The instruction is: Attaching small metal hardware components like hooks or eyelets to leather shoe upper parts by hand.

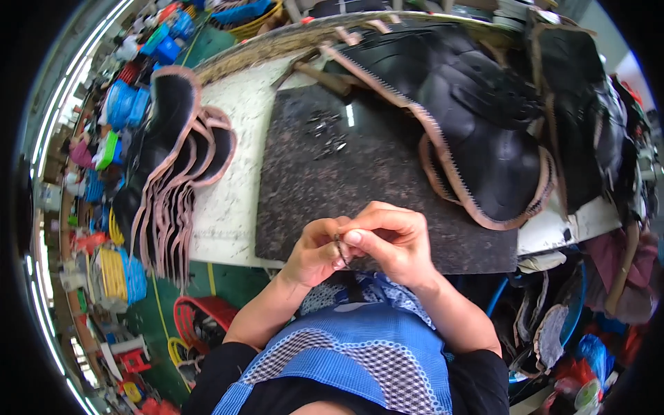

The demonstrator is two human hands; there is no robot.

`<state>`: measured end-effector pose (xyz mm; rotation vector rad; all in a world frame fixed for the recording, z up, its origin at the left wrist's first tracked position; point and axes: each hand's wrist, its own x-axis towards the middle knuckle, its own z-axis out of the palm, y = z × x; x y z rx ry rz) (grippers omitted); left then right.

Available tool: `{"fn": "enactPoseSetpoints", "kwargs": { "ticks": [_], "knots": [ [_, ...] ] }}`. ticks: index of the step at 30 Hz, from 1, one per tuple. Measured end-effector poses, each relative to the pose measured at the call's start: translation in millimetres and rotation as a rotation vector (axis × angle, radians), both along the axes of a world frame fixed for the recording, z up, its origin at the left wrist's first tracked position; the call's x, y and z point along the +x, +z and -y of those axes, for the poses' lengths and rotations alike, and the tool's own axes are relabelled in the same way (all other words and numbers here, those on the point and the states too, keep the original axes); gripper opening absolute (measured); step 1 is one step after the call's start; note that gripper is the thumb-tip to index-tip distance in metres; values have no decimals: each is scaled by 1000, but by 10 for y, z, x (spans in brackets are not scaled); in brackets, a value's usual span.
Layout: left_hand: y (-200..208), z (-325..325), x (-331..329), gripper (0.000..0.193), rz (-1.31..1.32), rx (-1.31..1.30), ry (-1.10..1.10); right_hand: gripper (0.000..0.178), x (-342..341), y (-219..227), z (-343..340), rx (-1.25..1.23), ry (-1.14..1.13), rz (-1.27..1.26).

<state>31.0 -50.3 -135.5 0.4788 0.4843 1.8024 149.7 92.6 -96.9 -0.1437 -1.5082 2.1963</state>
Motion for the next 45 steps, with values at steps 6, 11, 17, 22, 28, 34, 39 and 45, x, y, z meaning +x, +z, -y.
{"fn": "enactPoseSetpoints", "kwargs": {
  "ticks": [6,11,17,22,28,34,39,45],
  "knots": [
    [262,-394,20,5,-339,-184,26,34,238,71,-305,593,-270,22],
    [696,-1106,-76,22,-962,-181,-177,27,676,87,-634,524,-557,203],
    [761,-2692,-860,80,-2222,-17,389,33,619,127,-1113,-75,-650,288],
    [909,-2923,-1004,80,-2403,-188,-49,38,663,-95,-1184,-119,-595,140],
    [1112,-2513,-828,49,-2408,135,248,26,759,-139,-1147,-128,-592,64],
    [1485,-1521,-590,33,-1503,-290,-491,24,888,230,-763,209,-470,-18],
    [1173,-1038,-412,30,-1092,-414,-468,23,696,209,-355,241,-296,83],
    [1062,-723,-304,26,-998,-504,-404,42,718,118,-138,227,-299,182]
  ]
}}
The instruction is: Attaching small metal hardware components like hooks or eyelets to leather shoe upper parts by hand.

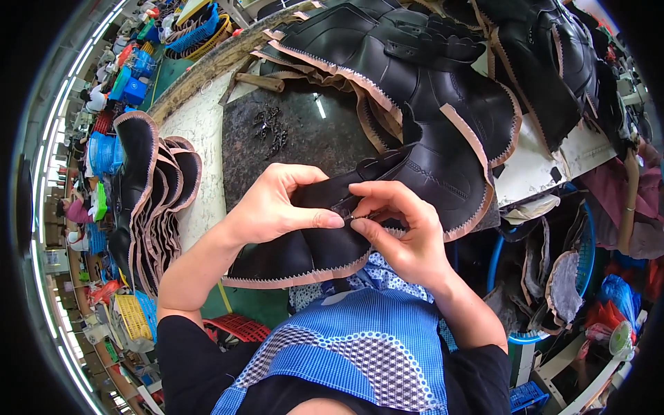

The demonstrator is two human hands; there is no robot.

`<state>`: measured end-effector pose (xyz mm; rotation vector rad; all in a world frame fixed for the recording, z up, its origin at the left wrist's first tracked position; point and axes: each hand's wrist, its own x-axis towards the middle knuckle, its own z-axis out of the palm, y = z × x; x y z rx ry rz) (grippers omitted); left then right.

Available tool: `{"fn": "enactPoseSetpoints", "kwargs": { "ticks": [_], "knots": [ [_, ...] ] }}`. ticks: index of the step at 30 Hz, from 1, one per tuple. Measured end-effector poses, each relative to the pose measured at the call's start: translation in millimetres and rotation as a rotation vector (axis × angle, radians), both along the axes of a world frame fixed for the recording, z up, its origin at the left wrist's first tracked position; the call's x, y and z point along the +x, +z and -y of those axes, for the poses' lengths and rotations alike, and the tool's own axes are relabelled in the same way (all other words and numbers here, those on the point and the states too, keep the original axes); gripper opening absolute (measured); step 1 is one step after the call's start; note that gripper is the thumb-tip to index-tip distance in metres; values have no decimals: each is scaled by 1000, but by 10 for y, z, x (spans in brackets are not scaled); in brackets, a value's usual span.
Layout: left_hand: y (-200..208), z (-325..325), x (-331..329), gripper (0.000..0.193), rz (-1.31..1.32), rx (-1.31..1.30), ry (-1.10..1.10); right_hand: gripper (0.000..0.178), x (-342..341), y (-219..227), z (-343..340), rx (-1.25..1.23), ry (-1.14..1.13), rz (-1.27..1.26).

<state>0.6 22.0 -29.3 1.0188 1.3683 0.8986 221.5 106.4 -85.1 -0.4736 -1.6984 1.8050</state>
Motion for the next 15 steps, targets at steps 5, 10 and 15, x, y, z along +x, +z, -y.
{"fn": "enactPoseSetpoints", "kwargs": {
  "ticks": [5,10,15],
  "knots": [
    [-67,92,52,25,-45,40,-14,48,23,84,29,33,19,101],
    [-119,157,135,25,-25,23,21,46,41,161,39,8,25,185],
    [-168,204,288,23,-275,244,31,44,42,164,54,-85,5,242]
  ]
}}
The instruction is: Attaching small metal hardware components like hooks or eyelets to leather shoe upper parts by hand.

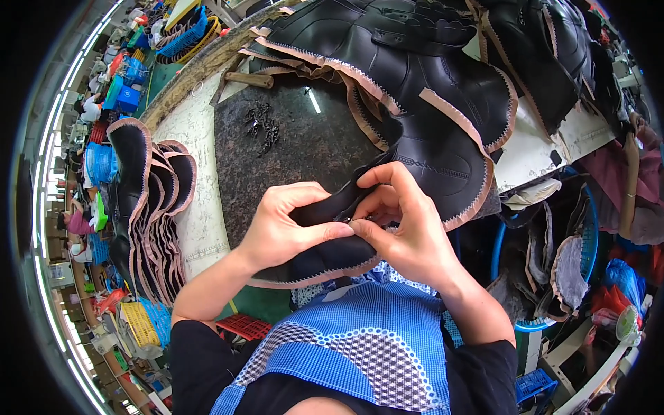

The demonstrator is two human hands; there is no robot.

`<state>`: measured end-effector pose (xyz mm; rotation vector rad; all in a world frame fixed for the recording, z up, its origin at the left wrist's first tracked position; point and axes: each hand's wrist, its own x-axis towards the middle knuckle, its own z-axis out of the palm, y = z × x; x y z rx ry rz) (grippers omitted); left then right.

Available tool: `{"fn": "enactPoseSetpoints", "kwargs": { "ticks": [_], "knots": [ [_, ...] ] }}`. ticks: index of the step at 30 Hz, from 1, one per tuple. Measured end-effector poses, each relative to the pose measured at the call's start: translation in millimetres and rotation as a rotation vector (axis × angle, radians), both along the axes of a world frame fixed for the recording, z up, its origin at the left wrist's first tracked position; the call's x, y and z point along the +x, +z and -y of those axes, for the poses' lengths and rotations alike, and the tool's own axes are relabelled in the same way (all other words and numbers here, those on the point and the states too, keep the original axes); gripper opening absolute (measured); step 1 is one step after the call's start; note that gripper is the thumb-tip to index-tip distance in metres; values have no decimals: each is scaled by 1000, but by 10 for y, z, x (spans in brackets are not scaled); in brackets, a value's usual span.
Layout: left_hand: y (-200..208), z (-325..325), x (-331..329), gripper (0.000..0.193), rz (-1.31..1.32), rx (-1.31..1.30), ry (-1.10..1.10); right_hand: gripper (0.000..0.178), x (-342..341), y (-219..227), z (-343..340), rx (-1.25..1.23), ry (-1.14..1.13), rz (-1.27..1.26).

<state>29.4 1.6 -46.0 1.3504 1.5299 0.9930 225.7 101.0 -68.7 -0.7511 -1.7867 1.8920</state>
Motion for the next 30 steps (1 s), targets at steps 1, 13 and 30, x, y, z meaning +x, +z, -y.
{"fn": "enactPoseSetpoints", "kwargs": {
  "ticks": [1,13,30],
  "knots": [
    [-28,21,38,23,25,15,53,45,-5,-17,18,10,-22,0],
    [-267,183,176,19,269,-72,190,23,134,-201,199,52,-210,-27],
    [-288,241,223,20,-45,138,121,15,185,-239,247,-307,-199,-37]
  ]
}}
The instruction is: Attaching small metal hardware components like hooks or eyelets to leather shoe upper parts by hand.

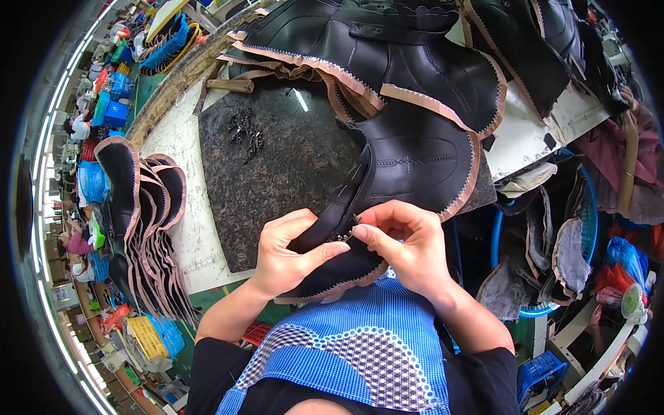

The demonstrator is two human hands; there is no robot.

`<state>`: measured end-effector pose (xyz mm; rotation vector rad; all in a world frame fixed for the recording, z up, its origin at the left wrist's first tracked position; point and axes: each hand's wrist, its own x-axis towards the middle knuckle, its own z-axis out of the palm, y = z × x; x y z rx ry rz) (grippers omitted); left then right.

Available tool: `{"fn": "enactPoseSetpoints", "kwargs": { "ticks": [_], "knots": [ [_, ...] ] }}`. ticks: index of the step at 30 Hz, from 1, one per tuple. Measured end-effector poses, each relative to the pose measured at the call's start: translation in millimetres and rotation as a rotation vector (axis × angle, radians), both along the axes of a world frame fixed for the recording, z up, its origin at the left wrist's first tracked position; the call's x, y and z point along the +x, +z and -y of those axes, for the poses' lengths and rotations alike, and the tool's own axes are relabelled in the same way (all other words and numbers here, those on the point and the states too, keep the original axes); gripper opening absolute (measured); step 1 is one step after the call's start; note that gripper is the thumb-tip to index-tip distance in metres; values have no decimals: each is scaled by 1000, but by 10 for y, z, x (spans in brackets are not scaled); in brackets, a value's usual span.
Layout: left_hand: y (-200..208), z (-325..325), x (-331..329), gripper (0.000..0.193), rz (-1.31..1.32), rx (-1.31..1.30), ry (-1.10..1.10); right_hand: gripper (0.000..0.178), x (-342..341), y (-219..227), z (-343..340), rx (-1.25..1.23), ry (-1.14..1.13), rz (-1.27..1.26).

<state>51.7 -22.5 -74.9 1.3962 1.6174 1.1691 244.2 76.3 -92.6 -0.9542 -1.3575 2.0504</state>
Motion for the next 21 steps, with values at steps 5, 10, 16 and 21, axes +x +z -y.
{"fn": "enactPoseSetpoints", "kwargs": {
  "ticks": [5,10,16,21],
  "knots": [
    [-8,3,10,19,-58,18,-12,15,7,-55,27,18,-4,-3],
    [-42,54,39,18,-108,30,-7,14,-11,-47,34,-3,31,39],
    [-41,54,25,17,-99,27,23,21,-43,51,-58,594,36,142],
    [-32,53,13,18,-64,9,-7,23,17,-24,-178,942,145,95]
  ]
}}
